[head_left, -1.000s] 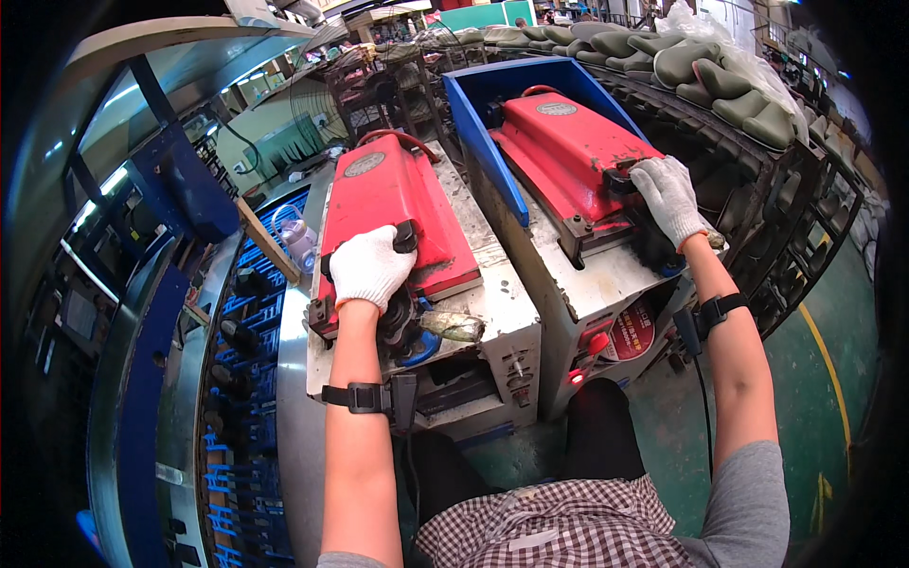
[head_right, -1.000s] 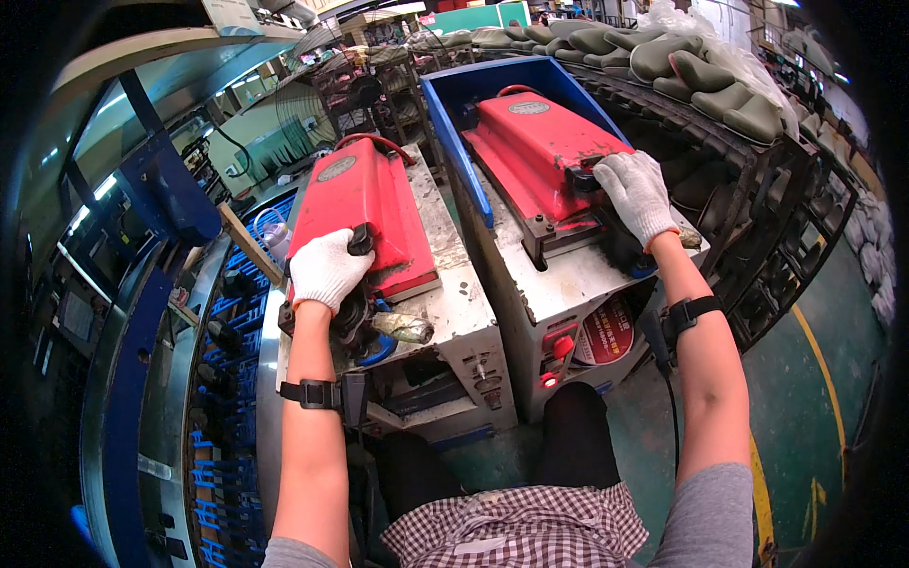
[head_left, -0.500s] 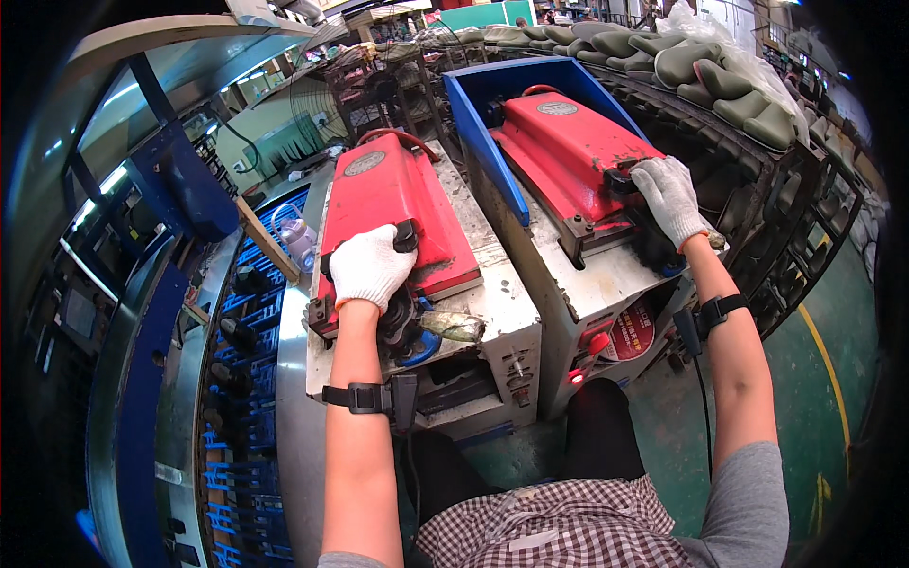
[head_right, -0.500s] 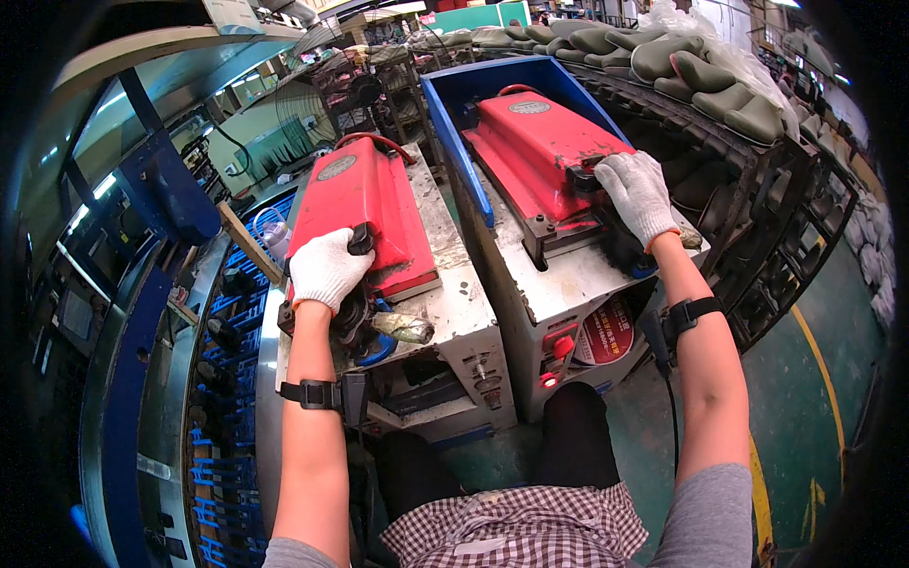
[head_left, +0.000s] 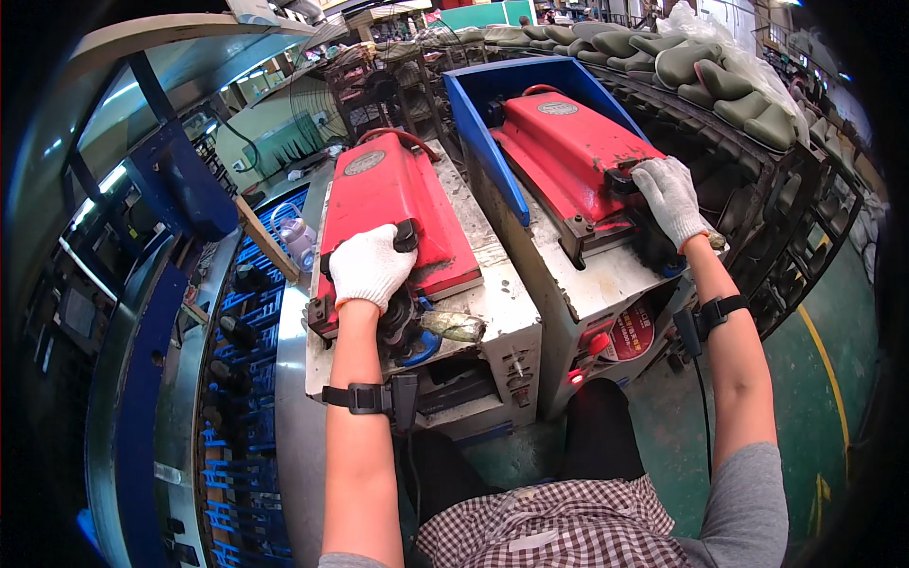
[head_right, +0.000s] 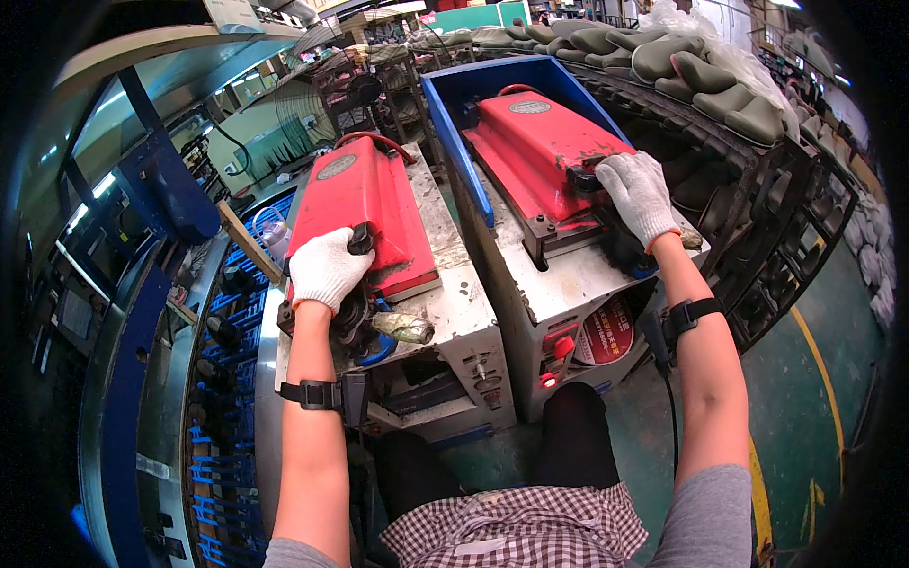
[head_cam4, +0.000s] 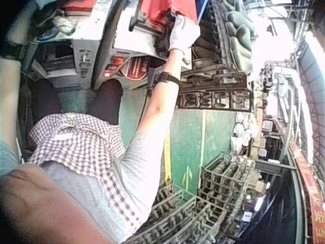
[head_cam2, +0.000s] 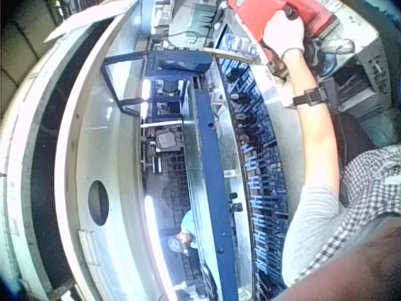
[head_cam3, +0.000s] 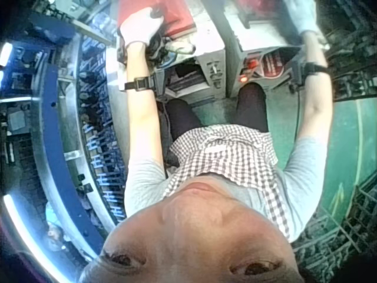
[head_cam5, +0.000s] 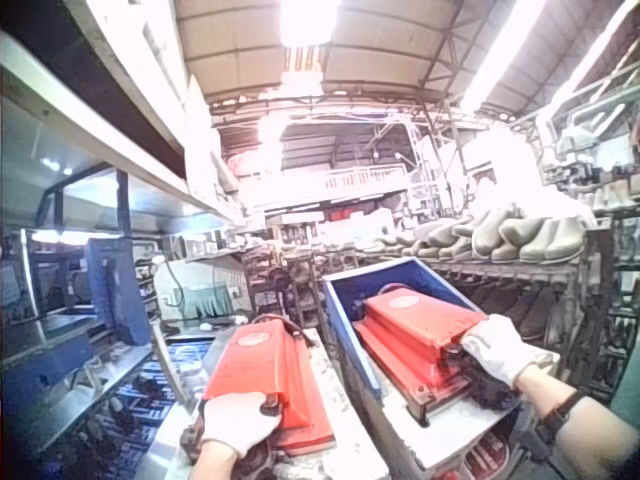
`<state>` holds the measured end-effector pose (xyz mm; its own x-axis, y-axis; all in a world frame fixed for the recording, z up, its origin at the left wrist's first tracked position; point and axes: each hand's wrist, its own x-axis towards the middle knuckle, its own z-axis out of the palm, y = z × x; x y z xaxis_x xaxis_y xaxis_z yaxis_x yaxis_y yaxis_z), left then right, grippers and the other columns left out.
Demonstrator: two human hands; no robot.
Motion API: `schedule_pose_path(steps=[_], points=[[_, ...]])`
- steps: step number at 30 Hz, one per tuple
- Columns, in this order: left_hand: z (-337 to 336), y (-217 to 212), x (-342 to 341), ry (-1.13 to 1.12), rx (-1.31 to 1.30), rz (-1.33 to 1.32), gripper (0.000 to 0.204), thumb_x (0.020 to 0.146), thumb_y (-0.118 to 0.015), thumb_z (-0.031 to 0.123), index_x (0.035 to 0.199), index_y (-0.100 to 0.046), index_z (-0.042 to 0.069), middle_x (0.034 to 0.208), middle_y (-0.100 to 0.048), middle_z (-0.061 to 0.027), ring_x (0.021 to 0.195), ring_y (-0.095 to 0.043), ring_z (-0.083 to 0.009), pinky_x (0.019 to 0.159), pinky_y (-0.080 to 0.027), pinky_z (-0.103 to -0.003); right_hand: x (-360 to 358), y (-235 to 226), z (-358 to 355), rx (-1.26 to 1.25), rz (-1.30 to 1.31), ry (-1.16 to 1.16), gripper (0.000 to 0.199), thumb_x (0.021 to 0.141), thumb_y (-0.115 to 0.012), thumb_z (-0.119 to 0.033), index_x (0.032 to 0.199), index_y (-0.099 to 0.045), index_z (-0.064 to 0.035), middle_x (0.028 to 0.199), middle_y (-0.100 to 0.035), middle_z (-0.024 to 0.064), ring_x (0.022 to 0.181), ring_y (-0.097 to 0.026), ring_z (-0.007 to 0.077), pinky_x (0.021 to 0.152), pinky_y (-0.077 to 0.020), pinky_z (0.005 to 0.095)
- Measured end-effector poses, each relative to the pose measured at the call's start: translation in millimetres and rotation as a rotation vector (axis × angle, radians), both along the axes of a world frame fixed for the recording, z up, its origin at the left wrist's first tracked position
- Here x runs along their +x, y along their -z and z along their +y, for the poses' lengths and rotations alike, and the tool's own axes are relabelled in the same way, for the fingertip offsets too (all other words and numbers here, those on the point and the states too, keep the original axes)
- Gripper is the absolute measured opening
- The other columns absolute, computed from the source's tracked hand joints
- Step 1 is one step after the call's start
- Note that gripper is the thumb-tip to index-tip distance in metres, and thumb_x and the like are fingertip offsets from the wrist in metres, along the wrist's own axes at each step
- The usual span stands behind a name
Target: Operating a specialized pressing machine to attach soles to shoe uppers in a factory.
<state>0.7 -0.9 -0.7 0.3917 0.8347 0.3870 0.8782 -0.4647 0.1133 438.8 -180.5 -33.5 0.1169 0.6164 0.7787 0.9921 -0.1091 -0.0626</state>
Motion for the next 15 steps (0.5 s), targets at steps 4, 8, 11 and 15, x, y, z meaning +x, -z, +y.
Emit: schedule_pose_path(steps=[4,8,11,15], points=[[-0.8,-0.6,-0.1,0.002,0.010,-0.002,0.036,0.084,-0.071,0.050,0.101,-0.079,0.020,0.099,-0.078,-0.0120,0.097,-0.075,-0.0353,0.082,-0.058,-0.045,0.6,-0.1,0.2,0.005,0.002,-0.007,0.031,0.105,-0.056,-0.030,0.103,-0.075,-0.0061,0.104,-0.073,0.0132,0.106,-0.063,0.0370,0.100,-0.0460,0.0462],[-0.4,-0.6,0.9,-0.001,0.000,0.006,0.036,0.084,-0.071,0.050,0.102,-0.079,0.020,0.099,-0.078,-0.0120,0.097,-0.075,-0.0352,0.082,-0.058,-0.045,-1.3,-1.6,-1.0,-0.007,0.005,0.004,0.031,0.105,-0.056,-0.030,0.102,-0.075,-0.0059,0.103,-0.073,0.0135,0.106,-0.063,0.0372,0.099,-0.0462,0.0462],[-1.2,-1.4,-0.4,-0.001,-0.001,0.004,0.036,0.084,-0.071,0.051,0.102,-0.079,0.020,0.099,-0.078,-0.0119,0.097,-0.075,-0.0351,0.082,-0.058,-0.045,-2.1,-1.8,-0.6,0.004,0.004,-0.005,0.030,0.104,-0.057,-0.030,0.102,-0.075,-0.0059,0.103,-0.073,0.0135,0.106,-0.063,0.0373,0.099,-0.0463,0.0462],[0.4,0.6,0.1,-0.001,0.008,0.005,0.036,0.084,-0.071,0.051,0.102,-0.079,0.021,0.099,-0.078,-0.0115,0.097,-0.075,-0.0351,0.082,-0.058,-0.045,-1.8,-0.9,-0.7,0.007,-0.002,0.000,0.028,0.104,-0.058,-0.029,0.103,-0.075,-0.0062,0.103,-0.073,0.0130,0.105,-0.063,0.0368,0.099,-0.0464,0.0459]])
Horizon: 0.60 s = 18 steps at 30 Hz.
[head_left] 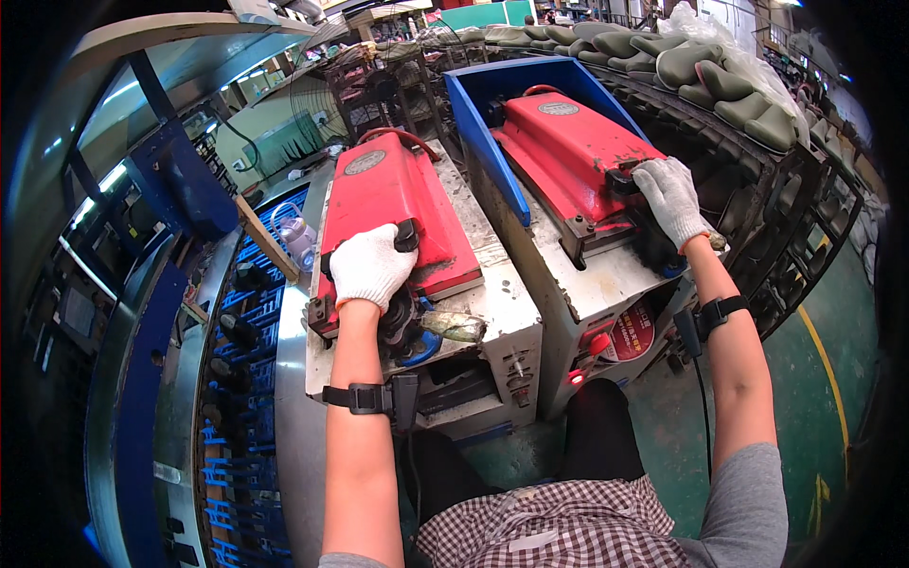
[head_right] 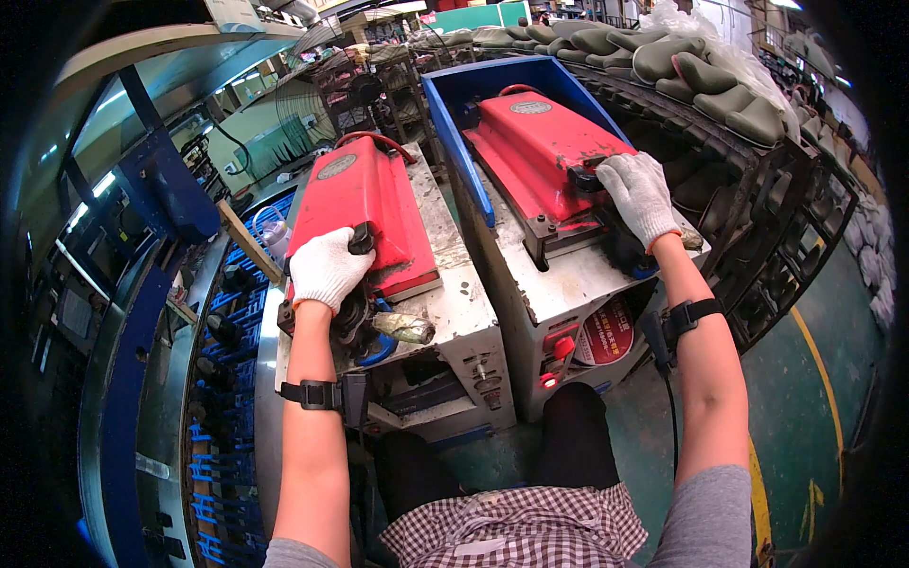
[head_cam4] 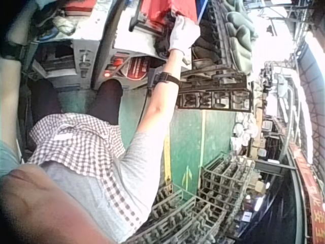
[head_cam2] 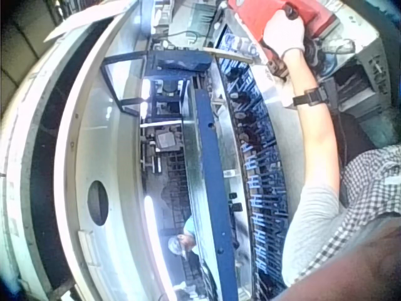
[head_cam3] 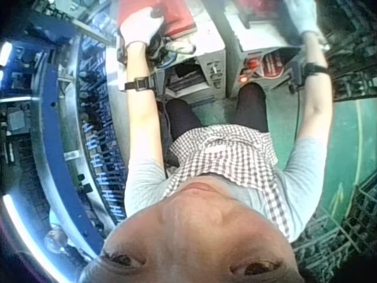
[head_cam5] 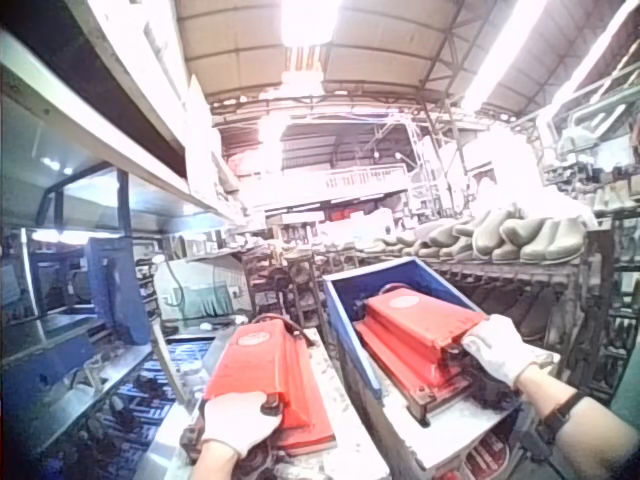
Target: Operating a specialized pressing machine to attach soles to shoe uppers in a factory.
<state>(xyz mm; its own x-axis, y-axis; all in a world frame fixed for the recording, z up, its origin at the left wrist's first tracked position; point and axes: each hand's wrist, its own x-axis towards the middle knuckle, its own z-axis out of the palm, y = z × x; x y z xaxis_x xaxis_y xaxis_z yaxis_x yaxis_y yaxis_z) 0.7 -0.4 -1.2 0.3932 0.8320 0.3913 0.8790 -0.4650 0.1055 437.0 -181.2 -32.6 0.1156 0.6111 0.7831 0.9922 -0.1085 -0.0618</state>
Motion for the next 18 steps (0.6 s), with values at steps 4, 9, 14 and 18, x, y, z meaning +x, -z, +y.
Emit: schedule_pose_path(steps=[4,9,14,18], points=[[0.1,-0.4,0.2,-0.001,-0.006,0.000,0.035,0.084,-0.071,0.050,0.101,-0.079,0.021,0.098,-0.078,-0.0115,0.096,-0.075,-0.0354,0.082,-0.058,-0.045,0.2,0.1,0.2,0.020,-0.003,-0.001,0.027,0.103,-0.060,-0.031,0.100,-0.075,-0.0084,0.102,-0.073,0.0115,0.103,-0.063,0.0348,0.098,-0.0459,0.0451],[0.3,-0.2,0.3,-0.002,0.005,0.001,0.034,0.084,-0.071,0.050,0.100,-0.078,0.021,0.098,-0.078,-0.0118,0.096,-0.075,-0.0355,0.082,-0.058,-0.045,2.4,1.1,0.3,0.019,-0.015,-0.004,0.028,0.104,-0.058,-0.030,0.102,-0.075,-0.0078,0.103,-0.073,0.0119,0.104,-0.063,0.0355,0.099,-0.0456,0.0452],[-0.5,-0.6,-0.7,-0.005,-0.002,-0.004,0.034,0.084,-0.070,0.050,0.100,-0.079,0.020,0.098,-0.078,-0.0118,0.096,-0.075,-0.0353,0.082,-0.058,-0.045,0.6,0.3,0.4,-0.010,-0.005,0.001,0.029,0.106,-0.056,-0.029,0.103,-0.075,-0.0071,0.104,-0.073,0.0123,0.106,-0.063,0.0364,0.102,-0.0449,0.0456],[0.6,0.8,0.3,0.003,0.006,-0.008,0.034,0.085,-0.070,0.050,0.100,-0.079,0.020,0.098,-0.078,-0.0116,0.095,-0.075,-0.0353,0.081,-0.058,-0.045,-0.7,0.7,0.3,0.005,0.003,0.001,0.029,0.104,-0.057,-0.030,0.101,-0.075,-0.0076,0.102,-0.073,0.0117,0.104,-0.063,0.0355,0.100,-0.0453,0.0450]])
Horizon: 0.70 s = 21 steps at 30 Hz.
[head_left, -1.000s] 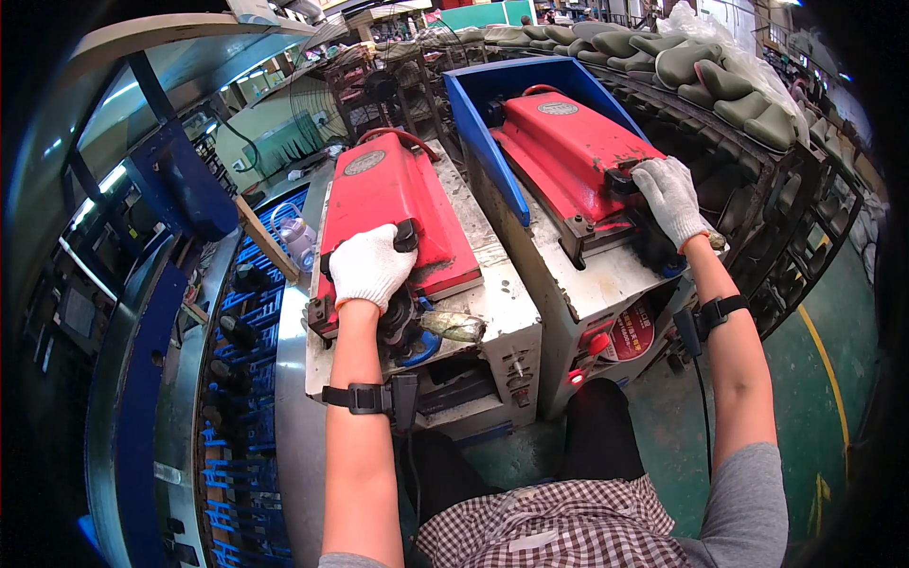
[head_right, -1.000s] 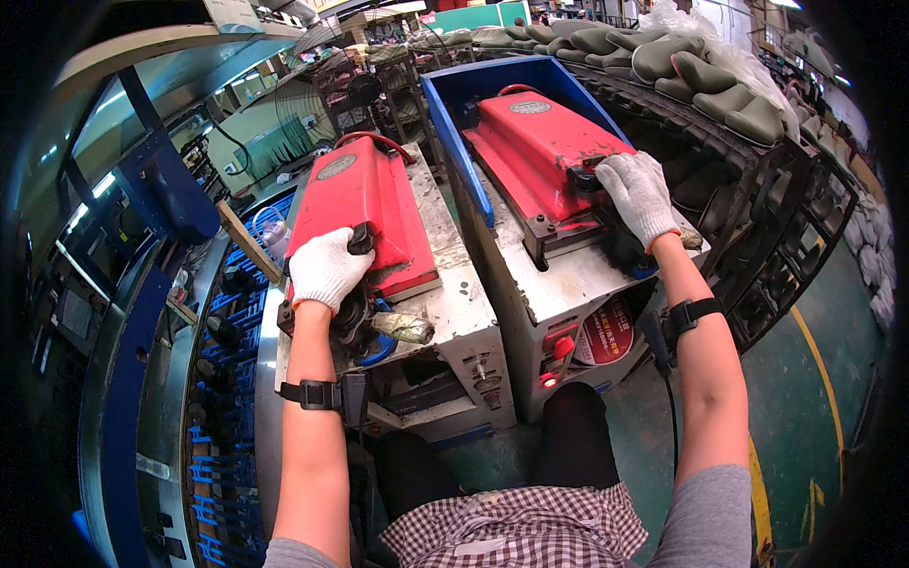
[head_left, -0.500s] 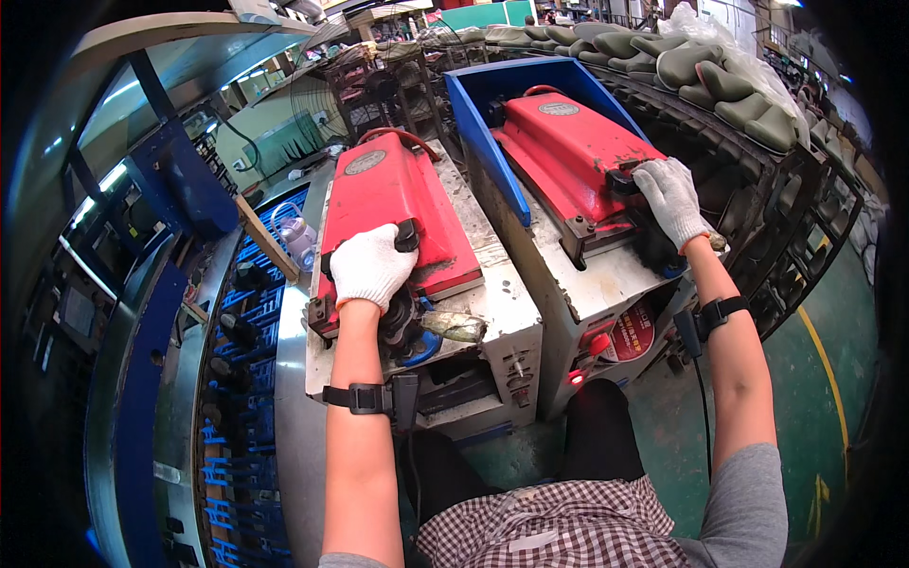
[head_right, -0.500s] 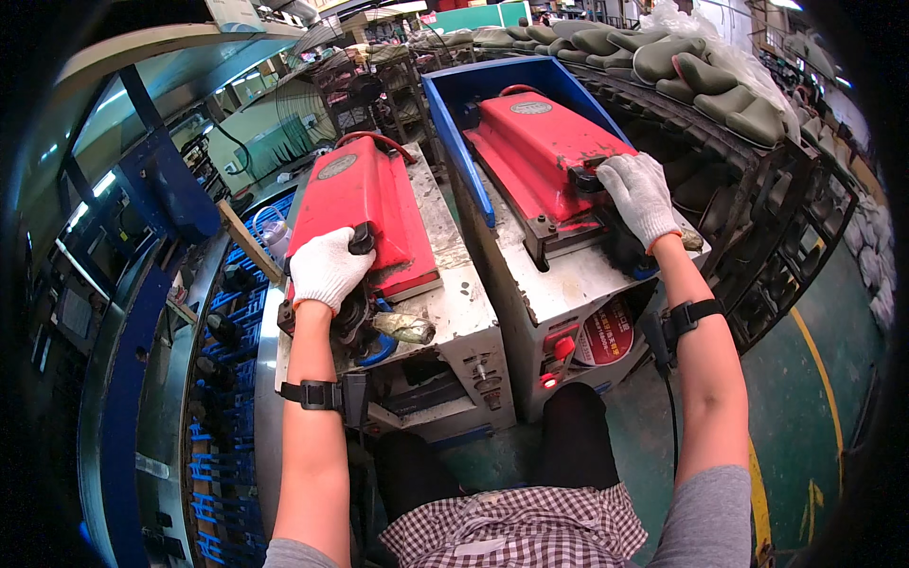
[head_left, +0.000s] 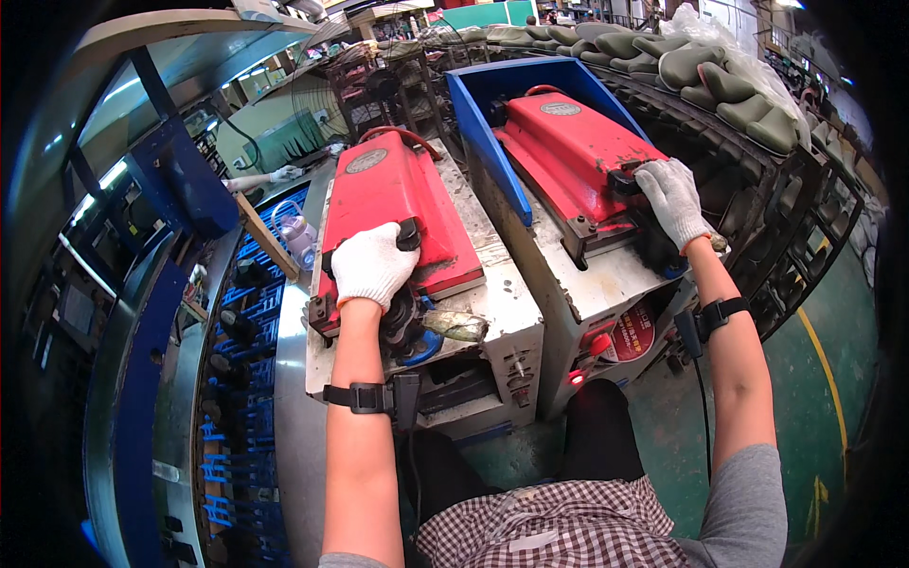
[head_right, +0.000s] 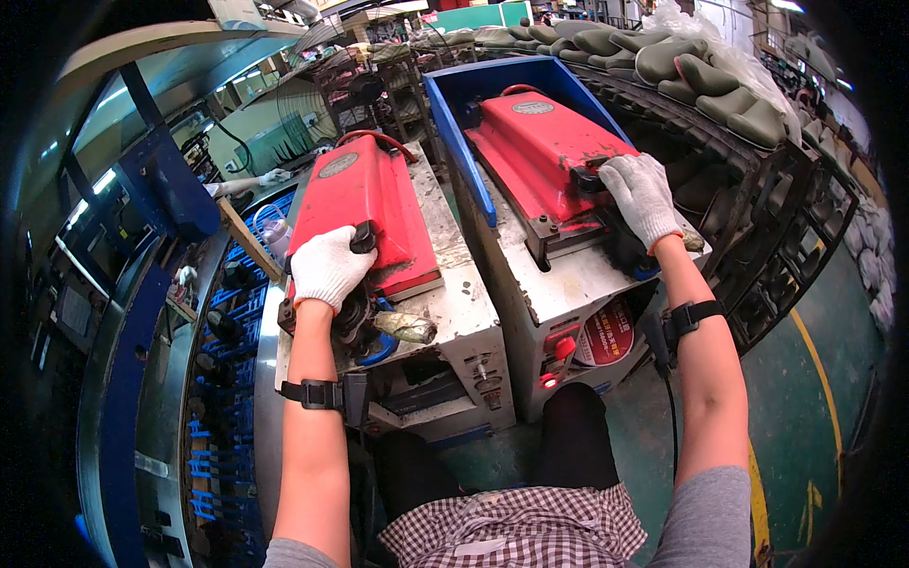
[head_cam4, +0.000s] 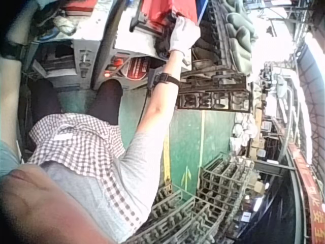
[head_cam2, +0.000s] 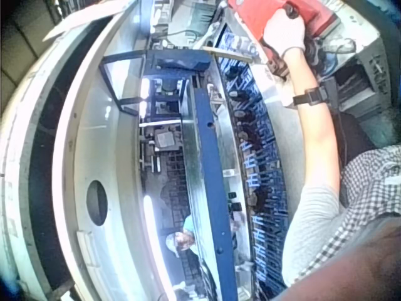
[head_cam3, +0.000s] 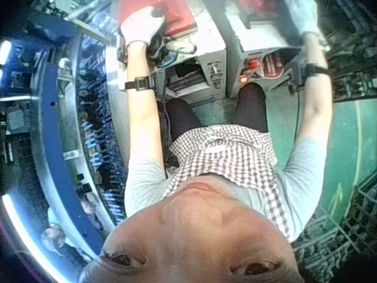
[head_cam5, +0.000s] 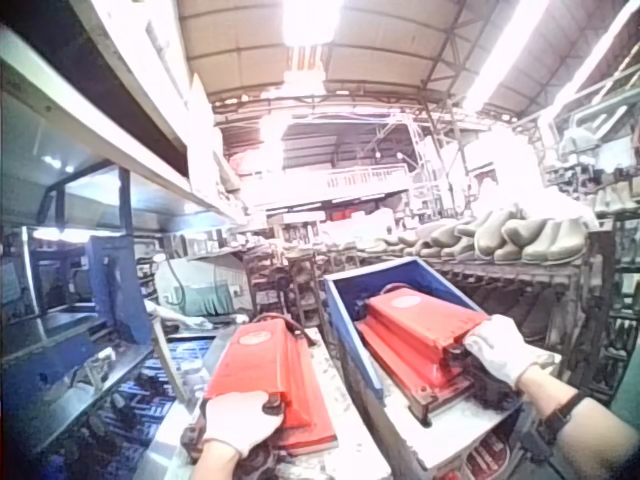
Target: Operating a specialized pressing machine to attach soles to shoe uppers in a factory.
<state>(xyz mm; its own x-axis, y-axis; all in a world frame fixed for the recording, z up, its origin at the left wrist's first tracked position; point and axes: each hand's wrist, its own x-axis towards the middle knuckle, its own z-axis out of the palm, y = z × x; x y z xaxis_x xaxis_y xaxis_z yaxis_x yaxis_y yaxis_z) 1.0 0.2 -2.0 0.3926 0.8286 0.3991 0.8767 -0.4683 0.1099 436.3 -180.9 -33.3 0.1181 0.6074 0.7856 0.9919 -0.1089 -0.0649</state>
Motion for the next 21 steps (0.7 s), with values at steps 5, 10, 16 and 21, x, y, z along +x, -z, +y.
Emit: schedule_pose_path(steps=[5,10,16,21], points=[[0.0,-0.3,-1.4,0.012,0.006,-0.014,0.034,0.084,-0.071,0.049,0.100,-0.079,0.020,0.097,-0.078,-0.0118,0.095,-0.075,-0.0355,0.080,-0.058,-0.045,2.8,-0.7,0.9,0.022,-0.025,-0.002,0.028,0.103,-0.059,-0.031,0.100,-0.075,-0.0082,0.101,-0.072,0.0114,0.102,-0.063,0.0342,0.097,-0.0459,0.0445],[3.3,0.6,-1.8,0.057,-0.003,-0.015,0.038,0.082,-0.072,0.052,0.099,-0.079,0.019,0.097,-0.078,-0.0131,0.093,-0.075,-0.0361,0.080,-0.059,-0.045,-1.2,-1.3,2.1,-0.003,0.096,0.054,0.026,0.101,-0.061,-0.031,0.102,-0.075,-0.0089,0.104,-0.072,0.0125,0.105,-0.062,0.0348,0.098,-0.0455,0.0450],[-1.4,-8.4,-10.8,0.119,-0.029,-0.002,0.049,0.078,-0.074,0.055,0.101,-0.078,0.012,0.098,-0.077,-0.0193,0.094,-0.075,-0.0389,0.084,-0.059,-0.046,-114.6,7.7,23.0,0.241,0.082,-0.150,0.015,0.091,-0.073,-0.018,0.105,-0.075,-0.0124,0.106,-0.072,0.0094,0.109,-0.063,0.0321,0.099,-0.0483,0.0459],[-6.7,-25.7,-26.2,0.226,-0.226,-0.022,0.054,0.085,-0.069,0.060,0.110,-0.078,0.012,0.103,-0.077,-0.0189,0.101,-0.074,-0.0363,0.091,-0.056,-0.043,-233.6,7.7,49.6,-0.217,0.580,-0.672,0.036,0.102,-0.065,-0.028,0.130,-0.070,-0.0058,0.120,-0.073,0.0185,0.112,-0.071,0.0341,0.100,-0.0543,0.0425]])
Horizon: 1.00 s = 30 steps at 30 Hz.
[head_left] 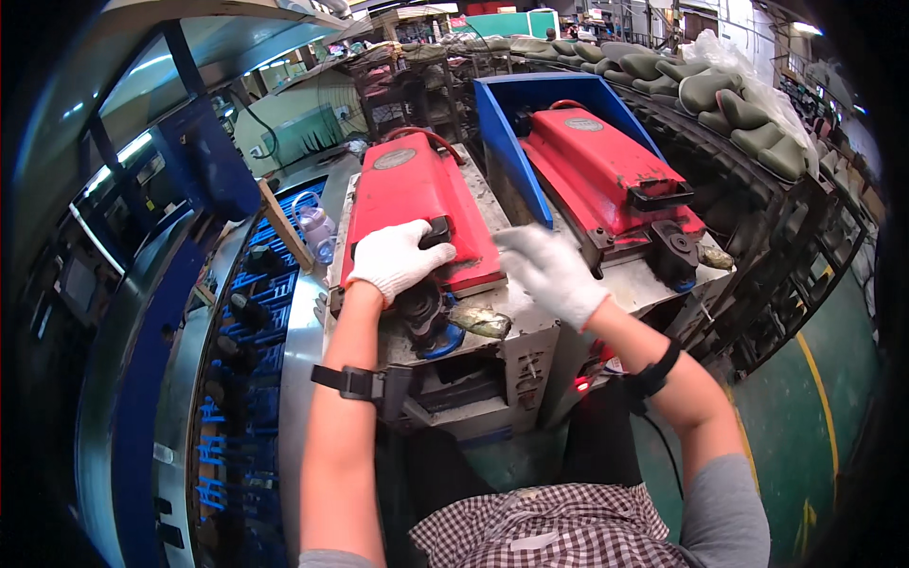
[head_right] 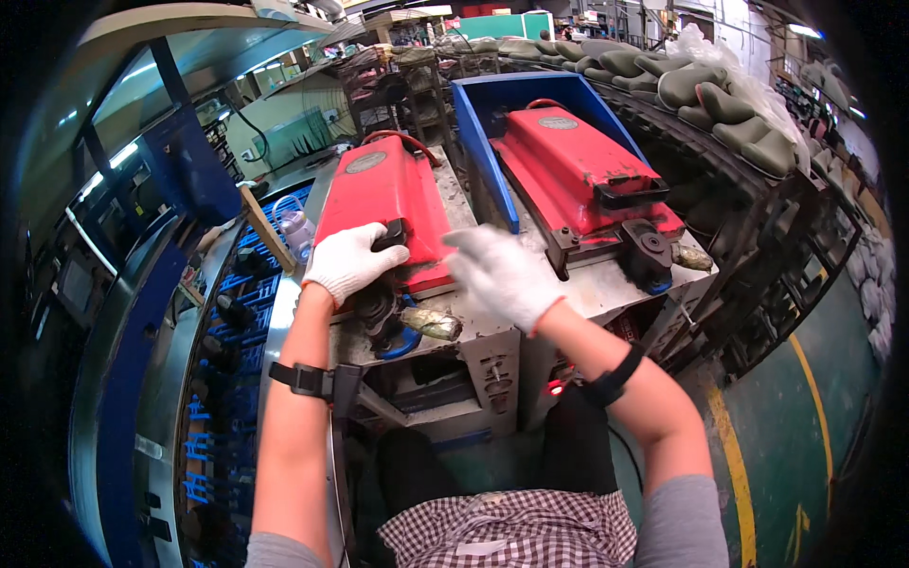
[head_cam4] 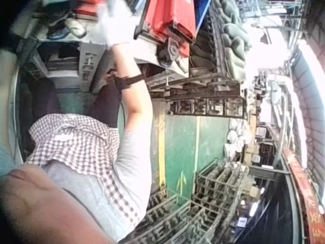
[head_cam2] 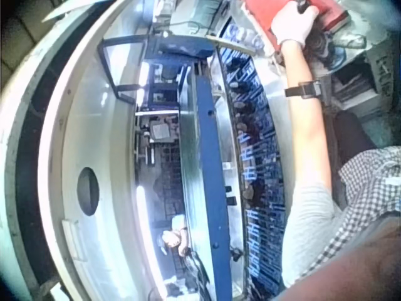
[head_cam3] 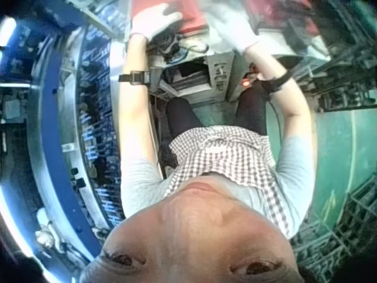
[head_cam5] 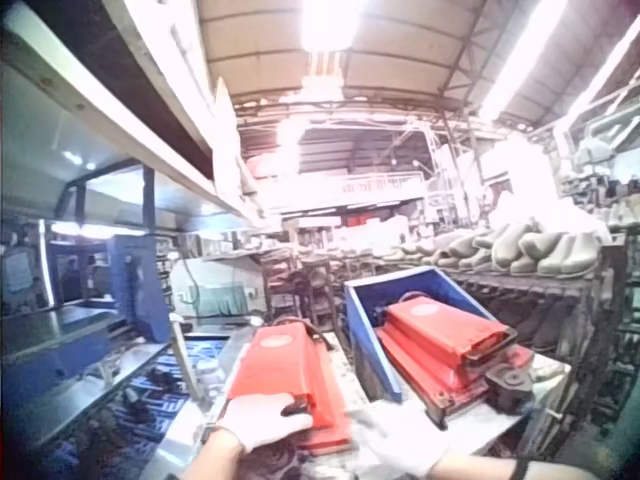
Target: Operating a specialized pressing machine to attach soles to shoe uppers in a factory.
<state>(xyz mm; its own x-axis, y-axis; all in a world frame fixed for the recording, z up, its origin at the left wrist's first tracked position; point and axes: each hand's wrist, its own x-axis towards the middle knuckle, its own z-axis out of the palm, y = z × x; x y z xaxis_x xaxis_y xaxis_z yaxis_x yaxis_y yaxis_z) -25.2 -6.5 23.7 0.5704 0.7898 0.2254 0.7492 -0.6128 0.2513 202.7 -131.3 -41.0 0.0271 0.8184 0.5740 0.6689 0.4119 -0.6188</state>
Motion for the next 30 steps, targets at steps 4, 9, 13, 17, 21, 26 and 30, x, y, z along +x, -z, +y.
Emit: schedule_pose_path(steps=[4,9,13,17,21,26,30], points=[[6.7,-4.5,-14.4,0.058,-0.053,0.056,0.053,0.091,-0.064,0.059,0.114,-0.077,0.014,0.107,-0.077,-0.0168,0.103,-0.073,-0.0358,0.092,-0.055,-0.043,-54.7,-2.4,3.9,-0.581,0.289,-0.395,0.052,0.109,-0.054,-0.035,0.157,-0.052,-0.0132,0.118,-0.070,0.0113,0.107,-0.067,0.0194,0.087,-0.0558,0.0344],[8.6,-6.5,-10.8,0.080,-0.034,0.063,0.052,0.094,-0.061,0.059,0.113,-0.077,0.013,0.107,-0.076,-0.0179,0.104,-0.072,-0.0369,0.092,-0.054,-0.044,-72.7,-8.9,-23.6,-0.855,0.311,-0.531,0.054,0.110,-0.050,-0.036,0.161,-0.045,-0.0173,0.108,-0.061,0.0019,0.089,-0.054,0.0082,0.067,-0.0503,0.0261],[12.7,-6.1,-16.8,0.135,-0.059,0.058,0.048,0.099,-0.057,0.054,0.114,-0.075,0.012,0.104,-0.077,-0.0182,0.103,-0.072,-0.0375,0.091,-0.053,-0.045,-125.2,39.2,-32.3,-0.554,0.512,-0.544,0.050,0.112,-0.051,-0.029,0.157,-0.044,-0.0089,0.129,-0.060,0.0074,0.114,-0.059,0.0156,0.104,-0.0501,0.0338],[20.9,-9.5,-22.5,0.174,-0.198,0.056,0.046,0.101,-0.054,0.050,0.117,-0.073,0.011,0.106,-0.076,-0.0179,0.101,-0.073,-0.0364,0.090,-0.053,-0.044,-134.4,46.5,-29.7,-0.537,0.526,-0.536,0.058,0.112,-0.052,-0.030,0.162,-0.034,-0.0059,0.148,-0.056,0.0194,0.138,-0.056,0.0262,0.117,-0.0412,0.0353],[16.4,-14.8,-18.8,0.192,-0.236,0.076,0.045,0.102,-0.053,0.047,0.118,-0.072,0.010,0.111,-0.075,-0.0188,0.103,-0.072,-0.0375,0.091,-0.053,-0.045,-149.0,29.6,-28.1,-0.580,0.265,-0.480,0.072,0.109,-0.053,-0.040,0.166,-0.022,-0.0082,0.143,-0.057,0.0298,0.131,-0.061,0.0371,0.111,-0.0449,0.0420],[20.7,-20.3,-22.6,0.198,-0.123,0.038,0.046,0.099,-0.058,0.048,0.122,-0.072,0.010,0.105,-0.075,-0.0168,0.103,-0.072,-0.0349,0.093,-0.053,-0.042,-163.5,29.8,-14.0,-0.514,-0.114,-0.401,0.076,0.108,-0.052,-0.050,0.166,-0.020,-0.0135,0.109,-0.072,0.0342,0.096,-0.071,0.0519,0.087,-0.0550,0.0549],[24.3,-37.8,-18.7,0.172,-0.006,0.011,0.049,0.090,-0.070,0.046,0.123,-0.073,0.010,0.110,-0.077,-0.0172,0.104,-0.074,-0.0327,0.094,-0.055,-0.040,-135.3,6.4,-15.2,-0.529,-0.213,-0.446,0.064,0.108,-0.051,-0.048,0.162,-0.035,-0.0169,0.115,-0.073,0.0288,0.103,-0.071,0.0475,0.092,-0.0553,0.0529]])
